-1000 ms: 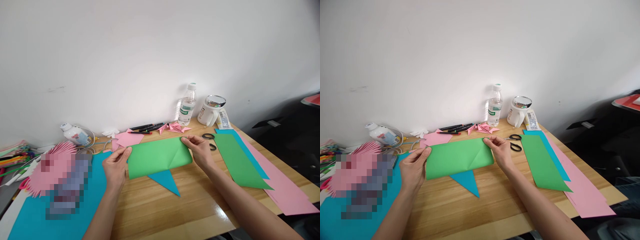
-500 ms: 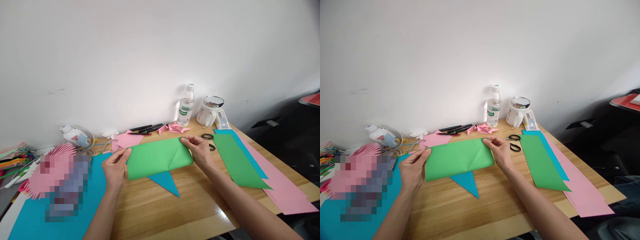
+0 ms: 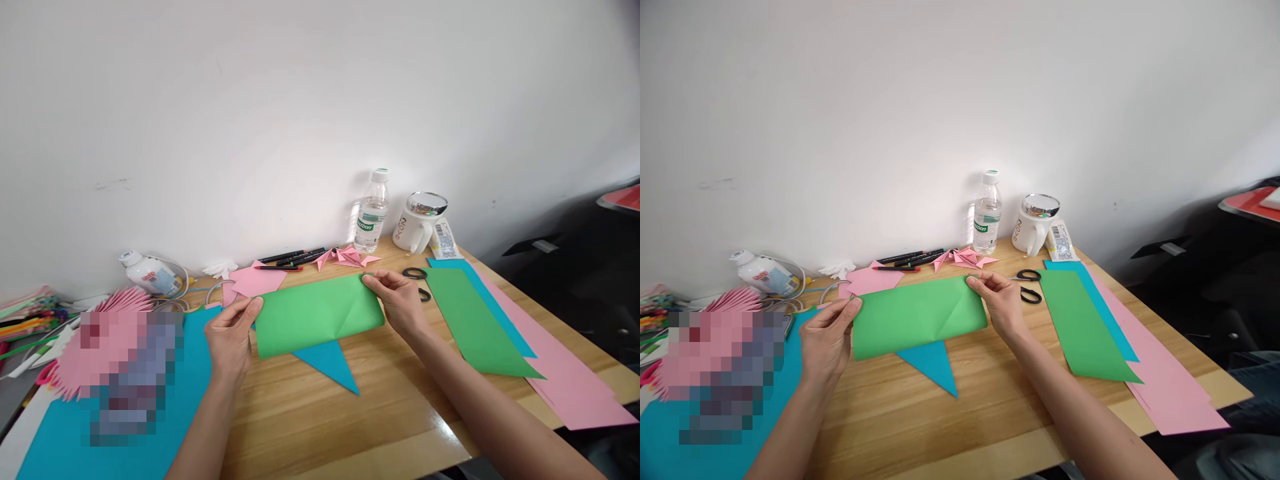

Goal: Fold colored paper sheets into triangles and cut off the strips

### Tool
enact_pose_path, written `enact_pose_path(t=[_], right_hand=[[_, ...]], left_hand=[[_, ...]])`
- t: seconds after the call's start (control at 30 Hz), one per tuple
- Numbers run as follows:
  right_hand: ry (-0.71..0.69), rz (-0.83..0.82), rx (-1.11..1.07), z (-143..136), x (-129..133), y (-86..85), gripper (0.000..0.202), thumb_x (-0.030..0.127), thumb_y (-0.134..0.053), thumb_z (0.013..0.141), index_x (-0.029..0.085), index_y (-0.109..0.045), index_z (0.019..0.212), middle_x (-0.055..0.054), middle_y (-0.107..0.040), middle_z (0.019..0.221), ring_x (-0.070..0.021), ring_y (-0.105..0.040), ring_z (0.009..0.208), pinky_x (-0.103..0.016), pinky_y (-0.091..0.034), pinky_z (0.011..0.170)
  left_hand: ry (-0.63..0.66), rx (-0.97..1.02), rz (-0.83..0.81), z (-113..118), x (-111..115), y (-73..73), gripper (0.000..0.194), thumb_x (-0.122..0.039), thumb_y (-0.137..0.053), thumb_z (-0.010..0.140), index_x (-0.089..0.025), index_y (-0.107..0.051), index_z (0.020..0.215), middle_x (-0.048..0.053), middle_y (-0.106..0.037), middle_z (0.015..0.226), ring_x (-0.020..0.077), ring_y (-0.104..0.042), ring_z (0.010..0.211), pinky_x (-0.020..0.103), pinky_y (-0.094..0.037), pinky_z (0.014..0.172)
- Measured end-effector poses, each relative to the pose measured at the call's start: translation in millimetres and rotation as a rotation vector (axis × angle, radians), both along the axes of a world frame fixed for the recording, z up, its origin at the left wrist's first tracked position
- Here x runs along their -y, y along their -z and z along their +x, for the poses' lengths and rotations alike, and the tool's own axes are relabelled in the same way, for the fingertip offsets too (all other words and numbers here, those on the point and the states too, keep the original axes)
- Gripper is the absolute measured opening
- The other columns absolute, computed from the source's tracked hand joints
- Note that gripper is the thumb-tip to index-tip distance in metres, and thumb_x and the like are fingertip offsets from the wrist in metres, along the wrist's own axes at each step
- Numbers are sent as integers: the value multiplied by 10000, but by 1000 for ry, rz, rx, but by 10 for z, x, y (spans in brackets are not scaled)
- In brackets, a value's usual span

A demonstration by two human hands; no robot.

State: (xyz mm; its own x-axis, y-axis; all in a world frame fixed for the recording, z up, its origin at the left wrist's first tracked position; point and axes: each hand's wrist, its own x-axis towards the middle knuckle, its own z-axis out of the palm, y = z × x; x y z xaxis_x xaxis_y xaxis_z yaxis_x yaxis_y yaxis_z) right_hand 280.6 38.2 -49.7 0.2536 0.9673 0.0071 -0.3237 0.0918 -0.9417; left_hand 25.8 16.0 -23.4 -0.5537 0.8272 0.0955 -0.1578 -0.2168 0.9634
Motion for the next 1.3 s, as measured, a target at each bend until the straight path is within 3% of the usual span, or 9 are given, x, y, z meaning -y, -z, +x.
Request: enact_pose_path(t=[0.37, 0.6, 0.73, 0.87, 1.0, 1.1, 1.2, 1.3], right_hand=[[11, 7, 36, -13, 15, -14, 260, 303, -836, 487, 190, -685, 666, 6, -677, 651, -130, -590, 598, -267, -472, 593], [-19, 125, 140, 21, 5, -45, 209, 325, -805, 542, 193, -670, 631, 11, -654, 633, -119, -569, 584, -262, -470, 581], [-71, 195, 291, 74, 2, -63, 209, 350, -777, 594, 180, -663, 639, -4, -642, 637, -125, -550, 586, -267, -457, 569], [-227, 317, 465, 218, 42, -110, 173, 338, -722, 691, 180, -654, 675, -29, -660, 704, -153, -581, 649, -286, -466, 600], [-444, 506, 679, 413, 130, -112, 122, 304, -674, 759, 191, -670, 712, -56, -685, 770, -176, -603, 733, -318, -485, 674], [-616, 692, 875, 529, 204, -40, 146, 263, -579, 845, 191, -673, 759, -72, -695, 812, -171, -586, 788, -326, -478, 726], [-748, 823, 1058, 607, 277, 43, 290, 266, -409, 933, 179, -658, 811, -89, -685, 874, -169, -554, 846, -319, -465, 742], [-859, 894, 1204, 651, 338, 78, 525, 340, -157, 973, 160, -637, 856, -114, -662, 928, -192, -519, 904, -350, -454, 779]], left_hand=[[-32, -8, -63, -85, -34, 26, 277, -254, -811, 431, -155, -706, 668, 2, -656, 673, 95, -557, 616, 244, -458, 634], [80, -441, 43, -212, -51, 82, 197, -340, -701, 638, -173, -667, 737, 16, -650, 738, 136, -566, 709, 255, -453, 665], [165, -659, 105, -285, -39, 18, 144, -322, -620, 737, -181, -630, 765, 12, -629, 767, 146, -565, 767, 270, -442, 736], [292, -865, 177, -362, 58, -131, 104, -268, -565, 790, -188, -592, 729, 10, -611, 769, 146, -566, 768, 275, -449, 722], [439, -1155, 374, -487, 234, -183, 100, -174, -552, 807, -202, -617, 736, 10, -639, 749, 151, -573, 775, 307, -466, 749], [585, -1330, 540, -575, 370, -72, 135, -122, -540, 815, -208, -640, 840, 26, -671, 811, 161, -575, 843, 316, -484, 765], [742, -1454, 565, -620, 490, 96, 217, -93, -457, 858, -190, -626, 953, 58, -677, 918, 163, -560, 966, 289, -504, 780], [813, -1536, 576, -641, 574, 235, 259, -98, -401, 886, -175, -609, 1020, 67, -678, 978, 163, -544, 1050, 299, -504, 850]])
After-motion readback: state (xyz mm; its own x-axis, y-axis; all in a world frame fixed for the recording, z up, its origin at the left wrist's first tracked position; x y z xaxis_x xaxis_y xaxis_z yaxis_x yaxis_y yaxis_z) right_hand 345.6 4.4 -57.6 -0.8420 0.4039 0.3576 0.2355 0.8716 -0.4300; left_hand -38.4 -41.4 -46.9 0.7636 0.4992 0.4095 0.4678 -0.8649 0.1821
